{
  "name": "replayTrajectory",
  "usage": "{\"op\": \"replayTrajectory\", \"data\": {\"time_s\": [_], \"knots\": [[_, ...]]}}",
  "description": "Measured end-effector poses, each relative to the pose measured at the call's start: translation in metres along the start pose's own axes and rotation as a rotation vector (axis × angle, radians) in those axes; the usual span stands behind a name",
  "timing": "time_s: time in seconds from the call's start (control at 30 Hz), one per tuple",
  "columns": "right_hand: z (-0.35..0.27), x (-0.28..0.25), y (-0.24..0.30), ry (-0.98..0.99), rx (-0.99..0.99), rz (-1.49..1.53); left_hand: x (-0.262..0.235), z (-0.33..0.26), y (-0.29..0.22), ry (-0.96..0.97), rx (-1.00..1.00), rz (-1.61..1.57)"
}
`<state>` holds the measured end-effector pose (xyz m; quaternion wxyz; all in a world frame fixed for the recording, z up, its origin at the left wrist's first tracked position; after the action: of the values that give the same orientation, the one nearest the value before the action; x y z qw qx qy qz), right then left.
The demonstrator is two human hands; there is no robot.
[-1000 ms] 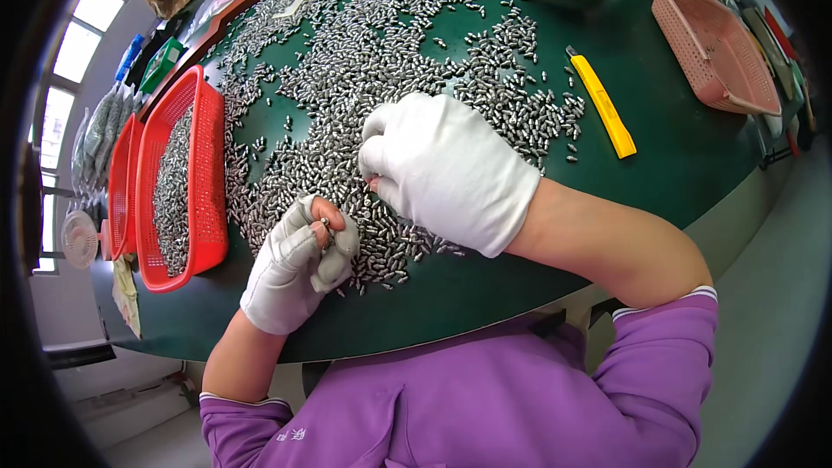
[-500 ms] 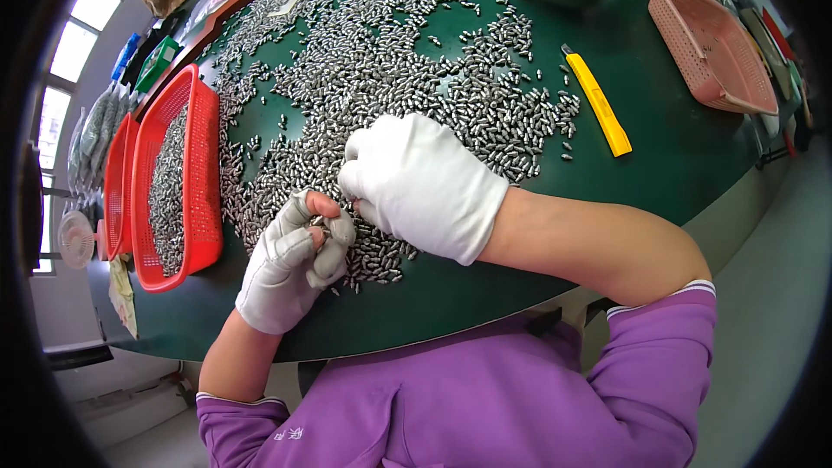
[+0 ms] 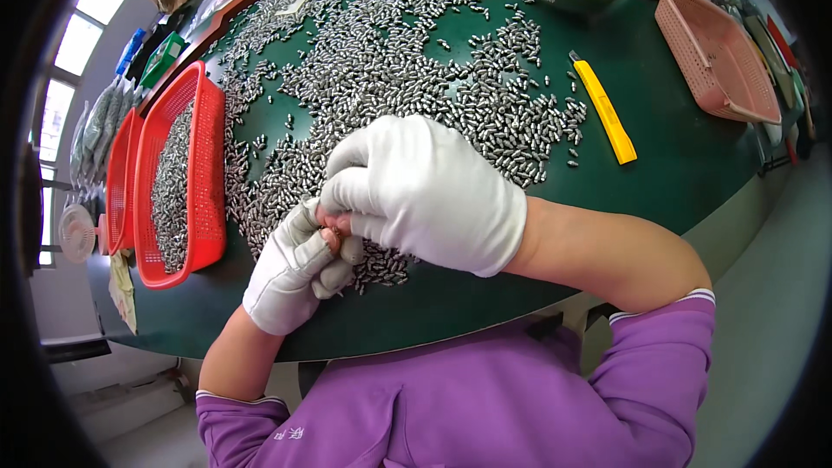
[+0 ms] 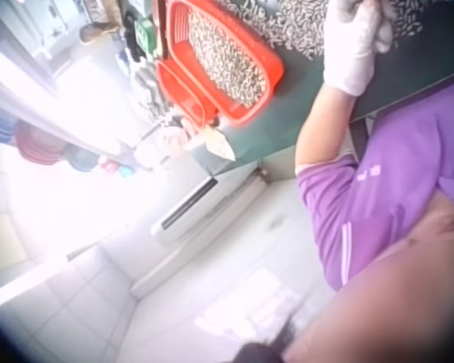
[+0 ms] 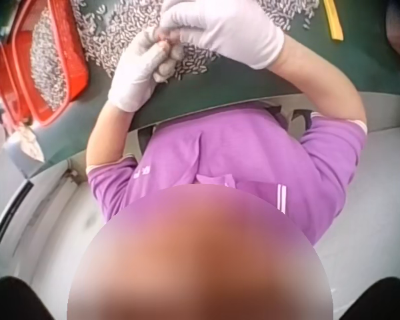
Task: Inspecting, trimming, and sorting small metal hardware components at a workbench.
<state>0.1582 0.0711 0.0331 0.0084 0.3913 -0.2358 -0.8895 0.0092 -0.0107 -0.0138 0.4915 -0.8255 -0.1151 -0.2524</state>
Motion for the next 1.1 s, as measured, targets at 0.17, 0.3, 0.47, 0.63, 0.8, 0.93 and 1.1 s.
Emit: {"op": "replayTrajectory", "data": {"time_s": [0.17, 0.3, 0.47, 0.63, 0.8, 0.93, 1.1], "knots": [[-0.011, 0.003, -0.023, 0.094, 0.152, -0.343, 0.000, 0.000, -0.001, -0.013, 0.038, 0.023], [-0.011, 0.004, -0.026, 0.121, 0.153, -0.309, 0.002, 0.000, -0.002, -0.007, 0.055, 0.038], [-0.012, 0.005, -0.025, 0.176, 0.181, -0.378, 0.004, 0.001, -0.003, -0.016, 0.049, 0.055], [-0.010, -0.005, -0.025, 0.122, 0.207, -0.450, 0.003, 0.000, -0.003, -0.056, 0.030, 0.026], [-0.009, -0.015, -0.025, 0.071, 0.245, -0.297, -0.002, 0.001, -0.003, -0.038, 0.055, -0.033], [-0.014, -0.004, -0.024, 0.180, 0.200, -0.268, -0.002, 0.001, -0.002, -0.022, 0.061, -0.078], [-0.016, 0.005, -0.018, 0.271, 0.209, -0.316, -0.003, 0.001, -0.003, -0.002, 0.057, -0.129]]}}
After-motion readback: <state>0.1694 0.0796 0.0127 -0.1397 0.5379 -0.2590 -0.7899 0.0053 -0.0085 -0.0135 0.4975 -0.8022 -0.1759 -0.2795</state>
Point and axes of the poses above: each hand's wrist, its own z-axis towards the middle knuckle, its own x-axis out of the palm, y = z × x, the point moved 4 cm from there along z, towards the middle knuckle, and after that the axes turned 7 degrees about -z, right-handed, at the moved point
